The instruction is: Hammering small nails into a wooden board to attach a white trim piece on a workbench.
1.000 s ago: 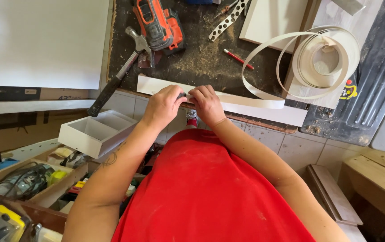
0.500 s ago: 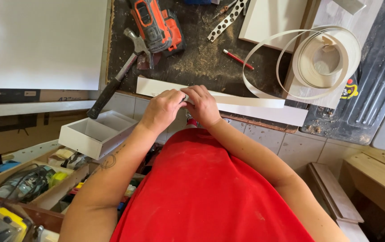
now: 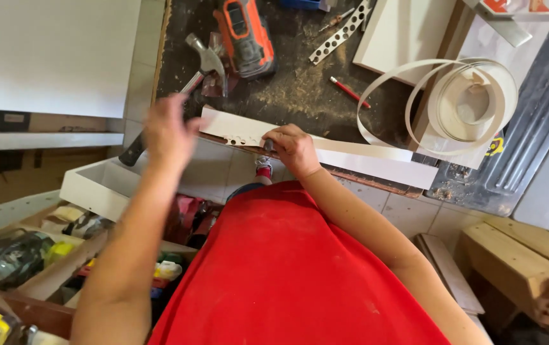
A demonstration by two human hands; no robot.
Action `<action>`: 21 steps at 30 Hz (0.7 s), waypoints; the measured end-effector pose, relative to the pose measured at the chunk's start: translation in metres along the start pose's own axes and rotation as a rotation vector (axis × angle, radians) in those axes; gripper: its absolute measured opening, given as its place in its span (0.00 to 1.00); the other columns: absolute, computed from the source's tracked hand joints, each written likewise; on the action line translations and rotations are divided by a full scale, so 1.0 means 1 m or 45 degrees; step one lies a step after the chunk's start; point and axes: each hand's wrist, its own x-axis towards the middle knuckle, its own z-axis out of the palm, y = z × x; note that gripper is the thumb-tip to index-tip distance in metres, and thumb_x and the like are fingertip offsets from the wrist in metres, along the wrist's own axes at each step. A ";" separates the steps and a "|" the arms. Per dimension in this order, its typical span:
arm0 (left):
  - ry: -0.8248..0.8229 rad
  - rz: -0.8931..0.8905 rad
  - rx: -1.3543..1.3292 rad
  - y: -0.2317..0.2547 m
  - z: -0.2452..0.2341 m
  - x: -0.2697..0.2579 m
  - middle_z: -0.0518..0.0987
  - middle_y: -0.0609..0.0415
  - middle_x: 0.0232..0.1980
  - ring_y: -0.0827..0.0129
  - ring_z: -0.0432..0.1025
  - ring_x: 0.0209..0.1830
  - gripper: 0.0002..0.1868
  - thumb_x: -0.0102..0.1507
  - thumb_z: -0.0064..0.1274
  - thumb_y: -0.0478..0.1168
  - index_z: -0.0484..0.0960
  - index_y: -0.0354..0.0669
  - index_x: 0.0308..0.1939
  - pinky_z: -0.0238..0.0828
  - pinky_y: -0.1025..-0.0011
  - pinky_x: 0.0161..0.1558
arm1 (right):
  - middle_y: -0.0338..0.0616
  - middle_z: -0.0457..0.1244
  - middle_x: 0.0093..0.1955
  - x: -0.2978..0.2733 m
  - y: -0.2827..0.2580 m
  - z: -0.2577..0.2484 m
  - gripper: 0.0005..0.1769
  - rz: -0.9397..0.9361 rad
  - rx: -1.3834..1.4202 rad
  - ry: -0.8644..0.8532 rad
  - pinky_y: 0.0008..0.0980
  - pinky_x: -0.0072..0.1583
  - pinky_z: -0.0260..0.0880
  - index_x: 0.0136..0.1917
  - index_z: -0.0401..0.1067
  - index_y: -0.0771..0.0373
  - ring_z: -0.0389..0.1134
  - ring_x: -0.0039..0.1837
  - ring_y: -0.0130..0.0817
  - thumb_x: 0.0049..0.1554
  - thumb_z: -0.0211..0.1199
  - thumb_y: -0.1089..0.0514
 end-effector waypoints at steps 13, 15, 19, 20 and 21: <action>-0.348 -0.601 -0.288 0.022 -0.109 -0.073 0.83 0.33 0.36 0.32 0.79 0.42 0.17 0.74 0.54 0.54 0.79 0.43 0.51 0.76 0.44 0.40 | 0.41 0.72 0.48 0.000 0.005 0.002 0.07 0.002 -0.031 -0.034 0.41 0.53 0.77 0.51 0.83 0.52 0.75 0.48 0.47 0.60 0.68 0.62; -0.481 -0.635 -0.317 0.046 -0.136 -0.099 0.83 0.34 0.33 0.33 0.79 0.40 0.19 0.71 0.52 0.58 0.80 0.47 0.46 0.76 0.43 0.39 | 0.42 0.72 0.47 0.001 0.008 0.003 0.07 -0.005 -0.015 -0.019 0.42 0.53 0.77 0.50 0.83 0.53 0.75 0.48 0.48 0.59 0.69 0.63; -0.721 -0.671 -0.378 0.110 -0.183 -0.108 0.83 0.44 0.23 0.42 0.82 0.32 0.18 0.64 0.52 0.65 0.82 0.61 0.42 0.75 0.51 0.35 | 0.43 0.72 0.47 -0.004 0.011 0.001 0.09 -0.028 -0.022 -0.017 0.42 0.52 0.77 0.49 0.83 0.54 0.75 0.48 0.48 0.56 0.69 0.66; -0.713 -0.666 -0.363 0.119 -0.190 -0.105 0.83 0.44 0.23 0.42 0.82 0.32 0.18 0.64 0.52 0.65 0.82 0.61 0.42 0.75 0.51 0.35 | 0.43 0.72 0.47 0.001 0.010 -0.001 0.09 -0.037 -0.012 -0.006 0.42 0.52 0.77 0.49 0.83 0.54 0.75 0.48 0.48 0.56 0.69 0.66; -0.596 -0.468 -0.486 0.128 -0.199 -0.103 0.80 0.49 0.27 0.48 0.77 0.28 0.19 0.68 0.46 0.61 0.79 0.52 0.46 0.70 0.57 0.33 | 0.46 0.71 0.49 0.001 0.006 -0.003 0.07 -0.077 -0.042 -0.042 0.42 0.51 0.75 0.49 0.80 0.58 0.73 0.48 0.48 0.58 0.67 0.68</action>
